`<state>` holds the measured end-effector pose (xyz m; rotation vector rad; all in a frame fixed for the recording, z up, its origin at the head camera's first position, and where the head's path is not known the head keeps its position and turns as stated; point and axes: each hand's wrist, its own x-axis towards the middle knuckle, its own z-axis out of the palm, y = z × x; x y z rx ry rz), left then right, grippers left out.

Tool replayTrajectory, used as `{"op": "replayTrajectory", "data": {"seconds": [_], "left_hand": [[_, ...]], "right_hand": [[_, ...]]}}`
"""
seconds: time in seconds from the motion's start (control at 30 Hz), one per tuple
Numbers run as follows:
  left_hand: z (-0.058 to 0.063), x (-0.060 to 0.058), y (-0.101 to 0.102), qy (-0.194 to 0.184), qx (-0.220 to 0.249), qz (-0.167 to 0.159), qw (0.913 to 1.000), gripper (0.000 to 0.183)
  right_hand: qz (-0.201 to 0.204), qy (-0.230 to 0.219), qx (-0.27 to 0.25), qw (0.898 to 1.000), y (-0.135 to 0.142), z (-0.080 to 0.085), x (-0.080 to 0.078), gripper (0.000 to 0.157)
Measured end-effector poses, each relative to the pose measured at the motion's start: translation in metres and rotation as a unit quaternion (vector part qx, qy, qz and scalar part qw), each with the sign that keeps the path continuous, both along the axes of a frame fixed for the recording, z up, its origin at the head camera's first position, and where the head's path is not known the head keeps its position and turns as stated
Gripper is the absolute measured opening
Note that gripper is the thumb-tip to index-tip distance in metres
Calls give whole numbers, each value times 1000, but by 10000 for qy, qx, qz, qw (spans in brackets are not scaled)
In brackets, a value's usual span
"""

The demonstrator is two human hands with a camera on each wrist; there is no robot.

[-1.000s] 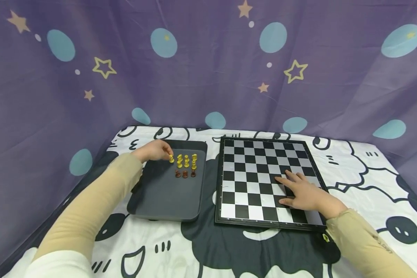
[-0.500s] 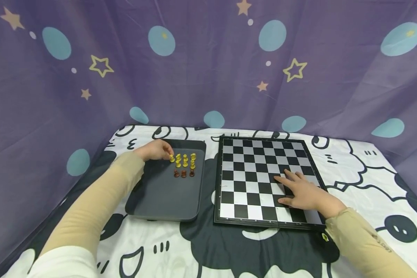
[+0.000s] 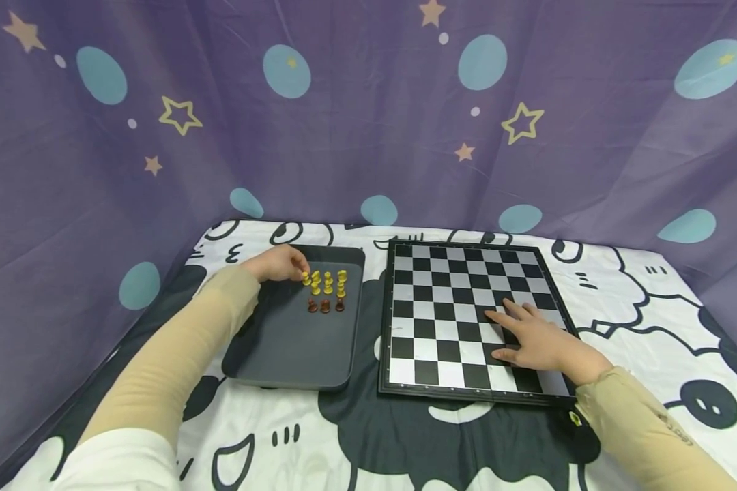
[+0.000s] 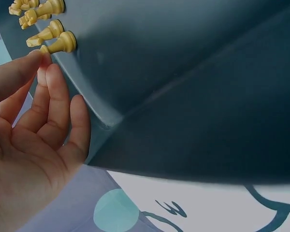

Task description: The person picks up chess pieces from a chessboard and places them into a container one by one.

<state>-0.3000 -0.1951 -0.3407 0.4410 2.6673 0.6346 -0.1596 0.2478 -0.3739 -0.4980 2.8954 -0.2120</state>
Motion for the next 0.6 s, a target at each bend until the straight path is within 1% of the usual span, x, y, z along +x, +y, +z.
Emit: {"op": "replayTrajectory", "data": {"seconds": [0.2, 0.4, 0.6], "left_hand": [[1, 1, 1, -58, -157, -6, 9999, 18], [5, 1, 0, 147, -116, -145, 9997, 21], [9, 5, -2, 108, -195, -83, 9997, 24]], "right_hand": [[-17, -31, -71, 10000, -1, -1, 1, 71], [-50, -24, -52, 10000, -1, -1, 1, 71], [-21, -35, -41, 10000, -1, 0, 2, 72]]}}
